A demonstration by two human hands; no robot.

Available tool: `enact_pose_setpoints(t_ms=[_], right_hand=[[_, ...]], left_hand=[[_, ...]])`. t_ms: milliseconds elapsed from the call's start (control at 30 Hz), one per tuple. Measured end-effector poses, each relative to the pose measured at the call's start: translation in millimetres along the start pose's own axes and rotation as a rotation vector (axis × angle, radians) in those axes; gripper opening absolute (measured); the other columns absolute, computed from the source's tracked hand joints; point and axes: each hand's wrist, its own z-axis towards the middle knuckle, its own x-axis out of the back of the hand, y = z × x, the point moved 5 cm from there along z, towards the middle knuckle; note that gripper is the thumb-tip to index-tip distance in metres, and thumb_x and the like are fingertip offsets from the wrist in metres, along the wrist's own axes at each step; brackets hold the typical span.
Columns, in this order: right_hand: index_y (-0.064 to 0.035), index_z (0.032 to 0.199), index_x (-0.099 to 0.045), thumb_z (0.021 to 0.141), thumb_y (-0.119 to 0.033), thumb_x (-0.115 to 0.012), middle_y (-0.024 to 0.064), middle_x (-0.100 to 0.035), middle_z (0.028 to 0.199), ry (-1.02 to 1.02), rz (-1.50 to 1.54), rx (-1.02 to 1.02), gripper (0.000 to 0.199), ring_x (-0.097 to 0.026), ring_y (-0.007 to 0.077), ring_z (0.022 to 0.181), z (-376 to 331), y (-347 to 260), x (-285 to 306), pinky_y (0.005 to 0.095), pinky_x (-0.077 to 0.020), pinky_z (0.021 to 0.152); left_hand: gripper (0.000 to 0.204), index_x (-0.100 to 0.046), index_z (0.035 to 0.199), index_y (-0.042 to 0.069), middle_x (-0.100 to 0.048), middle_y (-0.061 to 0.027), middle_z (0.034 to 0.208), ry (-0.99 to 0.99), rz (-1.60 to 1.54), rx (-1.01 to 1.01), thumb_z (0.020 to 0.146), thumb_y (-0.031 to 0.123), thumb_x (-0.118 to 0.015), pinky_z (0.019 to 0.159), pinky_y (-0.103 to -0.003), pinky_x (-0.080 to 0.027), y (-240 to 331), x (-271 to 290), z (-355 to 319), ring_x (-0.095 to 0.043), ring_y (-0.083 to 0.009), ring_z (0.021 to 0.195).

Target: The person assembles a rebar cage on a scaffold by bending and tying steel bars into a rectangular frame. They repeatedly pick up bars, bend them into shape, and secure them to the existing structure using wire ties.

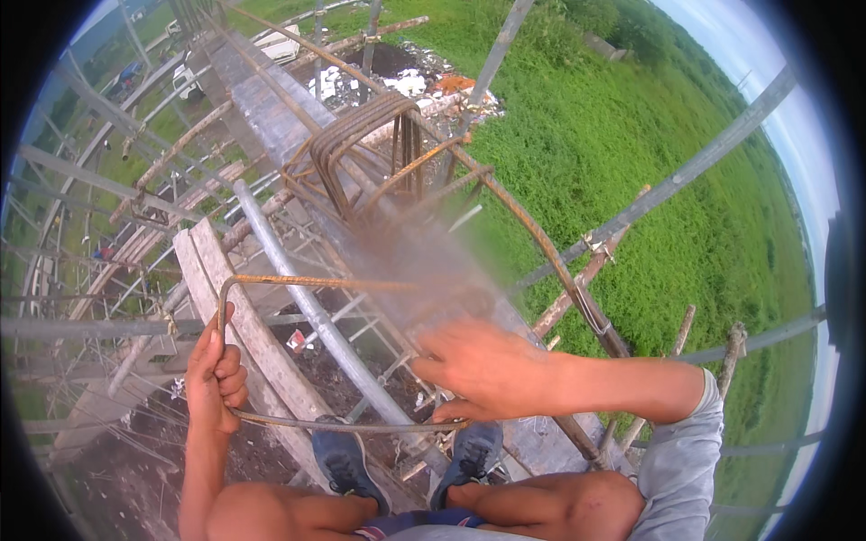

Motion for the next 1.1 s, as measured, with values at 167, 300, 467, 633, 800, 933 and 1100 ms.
enact_pose_setpoints(t_ms=[167,300,467,633,800,933,1100], right_hand=[[-0.0004,0.129,-0.053,0.079,-0.013,-0.082,0.021,-0.057,0.112,-0.127,0.323,0.122,0.059,-0.057,0.0397,0.116,-4.1,23.9,15.5,0.0507,-0.0449,0.098],[-0.0014,0.131,-0.049,0.081,-0.004,-0.076,0.0219,-0.057,0.11,-0.141,0.244,0.106,0.057,-0.057,0.0397,0.113,0.5,22.4,3.9,0.0526,-0.0427,0.099],[-0.0031,0.129,-0.047,0.081,0.001,-0.072,0.0204,-0.056,0.104,-0.065,0.118,0.101,0.055,-0.057,0.0376,0.106,1.1,18.2,4.5,0.055,-0.0354,0.101],[-0.0036,0.127,-0.047,0.077,0.003,-0.072,0.018,-0.054,0.101,-0.068,0.107,0.191,0.056,-0.056,0.037,0.107,-6.4,21.7,13.4,0.0567,-0.0329,0.104],[-0.0042,0.13,-0.046,0.075,0.001,-0.074,0.0197,-0.054,0.108,0.008,0.063,0.204,0.062,-0.053,0.0394,0.116,-10.2,22.6,18.1,0.0611,-0.0255,0.117],[-0.0035,0.144,-0.042,0.074,-0.005,-0.079,0.0261,-0.053,0.124,0.112,-0.048,0.291,0.079,-0.05,0.0426,0.123,-13.4,11.2,26.5,0.0569,-0.0242,0.122],[-0.008,0.154,-0.039,0.075,-0.018,-0.087,0.0251,-0.047,0.136,0.012,0.292,0.139,0.094,-0.049,0.0423,0.124,-12.2,5.0,19.7,0.0542,-0.0358,0.11]], left_hand=[[0.053,-0.045,0.157,0.013,-0.026,0.01,0.066,-0.066,0.078,-0.023,0.109,0.033,-0.055,0.038,-0.021,-0.013,5.9,-1.7,16.4,-0.019,-0.0004,0.046],[0.048,-0.051,0.154,0.013,-0.029,0.0103,0.065,0.068,0.177,-0.047,0.109,0.032,-0.055,0.038,-0.02,-0.015,9.0,-1.1,19.7,-0.022,-0.0001,0.047],[0.046,-0.054,0.15,0.014,-0.029,0.0109,0.063,0.095,0.235,-0.091,0.108,0.033,-0.057,0.039,-0.02,-0.015,17.4,-8.4,18.6,-0.024,-0.0001,0.047],[0.044,-0.057,0.147,0.012,-0.03,0.0112,0.063,0.191,0.228,-0.019,0.108,0.033,-0.058,0.039,-0.02,-0.015,16.9,-4.7,17.3,-0.024,0.0002,0.047],[0.044,-0.058,0.145,0.011,-0.03,0.0115,0.063,0.177,0.167,0.0,0.107,0.033,-0.06,0.039,-0.019,-0.015,11.1,-3.0,20.0,-0.023,0.0001,0.047],[0.046,-0.056,0.144,0.006,-0.034,0.0092,0.066,0.106,-0.037,0.076,0.107,0.033,-0.06,0.038,-0.02,-0.018,6.1,5.3,17.5,-0.026,-0.0009,0.048],[0.056,-0.038,0.157,0.005,-0.036,0.0063,0.071,-0.147,-0.443,0.061,0.11,0.031,-0.052,0.036,-0.02,-0.02,-9.2,12.7,-0.9,-0.026,-0.002,0.047]])
